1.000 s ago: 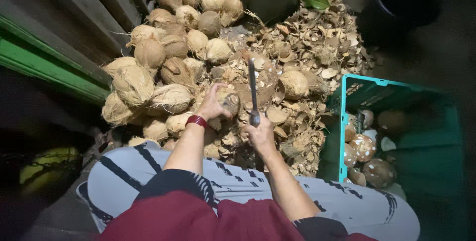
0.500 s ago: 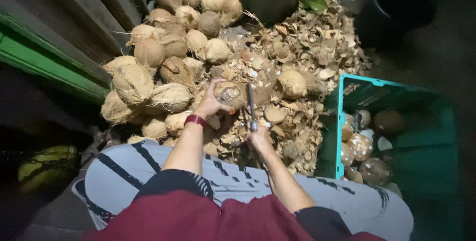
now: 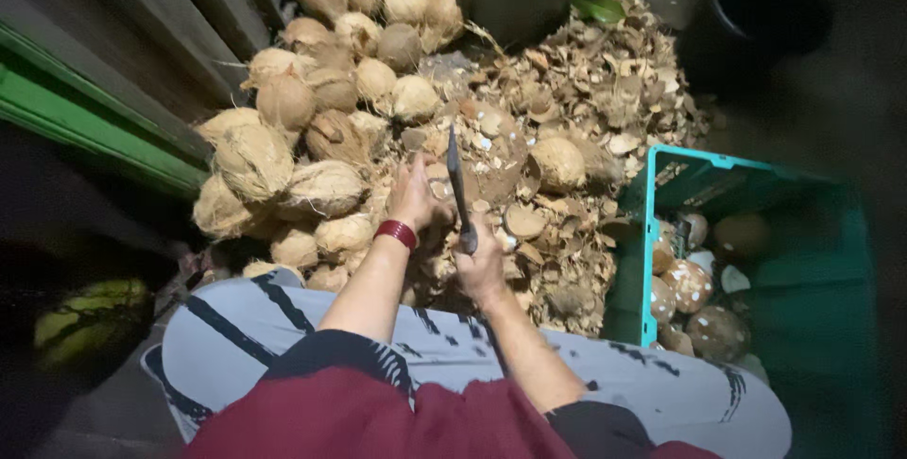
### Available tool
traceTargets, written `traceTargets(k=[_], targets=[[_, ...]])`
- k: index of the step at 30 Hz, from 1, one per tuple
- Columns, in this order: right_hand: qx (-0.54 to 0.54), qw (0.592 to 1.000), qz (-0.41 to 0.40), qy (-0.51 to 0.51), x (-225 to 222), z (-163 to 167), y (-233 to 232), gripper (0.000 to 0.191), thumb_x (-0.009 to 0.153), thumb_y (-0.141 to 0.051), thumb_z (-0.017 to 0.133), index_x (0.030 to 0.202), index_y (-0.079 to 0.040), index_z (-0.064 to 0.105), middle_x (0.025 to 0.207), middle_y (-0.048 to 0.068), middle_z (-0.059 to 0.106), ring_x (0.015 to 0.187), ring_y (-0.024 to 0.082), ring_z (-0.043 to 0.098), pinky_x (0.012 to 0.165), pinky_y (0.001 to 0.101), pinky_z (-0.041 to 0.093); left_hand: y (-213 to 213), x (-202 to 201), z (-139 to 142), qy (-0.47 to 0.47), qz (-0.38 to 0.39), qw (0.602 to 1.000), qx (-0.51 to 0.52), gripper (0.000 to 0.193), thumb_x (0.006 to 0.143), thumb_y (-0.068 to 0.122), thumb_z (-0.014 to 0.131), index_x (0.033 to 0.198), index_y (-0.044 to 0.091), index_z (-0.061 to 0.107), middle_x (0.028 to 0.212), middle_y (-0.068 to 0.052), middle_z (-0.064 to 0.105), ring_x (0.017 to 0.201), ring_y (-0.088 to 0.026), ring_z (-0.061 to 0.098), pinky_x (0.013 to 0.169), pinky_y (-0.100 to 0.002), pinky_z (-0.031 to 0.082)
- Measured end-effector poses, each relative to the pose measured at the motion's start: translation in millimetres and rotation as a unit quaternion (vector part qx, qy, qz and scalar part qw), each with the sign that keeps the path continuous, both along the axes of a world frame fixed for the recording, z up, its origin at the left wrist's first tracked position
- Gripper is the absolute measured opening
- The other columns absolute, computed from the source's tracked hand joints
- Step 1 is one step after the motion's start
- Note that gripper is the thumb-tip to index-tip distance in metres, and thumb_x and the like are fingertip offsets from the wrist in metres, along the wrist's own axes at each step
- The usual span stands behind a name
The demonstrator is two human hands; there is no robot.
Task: The person sits on the floor and uses a machete to peel the husk off coconuts. They hold each coconut with one hand and strike the husk repeatedly with the machete in the other hand, rotating the coconut to remove the fibrous outer layer. The peeled coconuts are placed into a green crate.
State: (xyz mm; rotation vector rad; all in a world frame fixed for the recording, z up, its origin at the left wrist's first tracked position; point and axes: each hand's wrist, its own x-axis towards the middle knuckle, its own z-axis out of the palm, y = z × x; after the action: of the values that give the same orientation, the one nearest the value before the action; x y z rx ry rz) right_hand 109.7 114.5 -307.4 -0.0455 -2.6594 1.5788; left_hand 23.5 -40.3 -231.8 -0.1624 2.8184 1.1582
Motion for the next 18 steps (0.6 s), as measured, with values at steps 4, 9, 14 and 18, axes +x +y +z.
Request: traceTargets(k=[4,9,14,18], targets=[[-0.04,0.983,-0.024,-0.18,-8.0,-10.2,-1.2,0.017,0.081,-0.002,0.057,0.095,-0.007,0.066,0.076,0.009,0.067,0.069,0.019,0.065,0.061,0.0346,0.052,-7.9,-1.4,-9.1,-0.017,-0.001,0.999,0.031,0.105,0.043,0.019,0.104,0.131,0.023,0.047,0.132,-0.023,0.049,0.115,-0.04,0.061,0.096,-0.049,0.054],[-0.081,0.992,0.033,-0.092,1.4,7.9,6.8,0.023,0.081,-0.005,0.062,0.104,-0.005,0.061,0.07,0.006,0.061,0.06,0.017,0.06,0.055,0.0335,0.051,1.5,-1.3,-14.9,-0.006,0.019,1.0,-0.004,0.055,0.09,0.011,0.073,0.139,0.027,0.052,0.129,-0.018,0.056,0.11,-0.04,0.066,0.093,-0.052,0.056],[-0.037,0.995,0.042,0.079,4.8,-2.6,-2.9,0.01,0.097,-0.008,0.059,0.09,-0.006,0.053,0.075,0.005,0.051,0.066,0.017,0.053,0.057,0.0314,0.046,8.2,3.8,-11.9,-0.001,0.022,1.0,-0.02,0.064,0.079,0.013,0.083,0.132,0.026,0.051,0.126,-0.018,0.053,0.114,-0.044,0.059,0.092,-0.054,0.053],[-0.106,0.961,-0.05,-0.251,-5.1,-16.6,4.4,0.01,0.08,-0.008,0.065,0.083,-0.01,0.056,0.07,0.002,0.061,0.061,0.016,0.059,0.054,0.035,0.049,3.8,4.1,-5.9,-0.013,0.029,0.999,0.02,0.084,0.062,0.021,0.095,0.131,0.026,0.047,0.123,-0.018,0.053,0.115,-0.04,0.06,0.095,-0.049,0.054]])
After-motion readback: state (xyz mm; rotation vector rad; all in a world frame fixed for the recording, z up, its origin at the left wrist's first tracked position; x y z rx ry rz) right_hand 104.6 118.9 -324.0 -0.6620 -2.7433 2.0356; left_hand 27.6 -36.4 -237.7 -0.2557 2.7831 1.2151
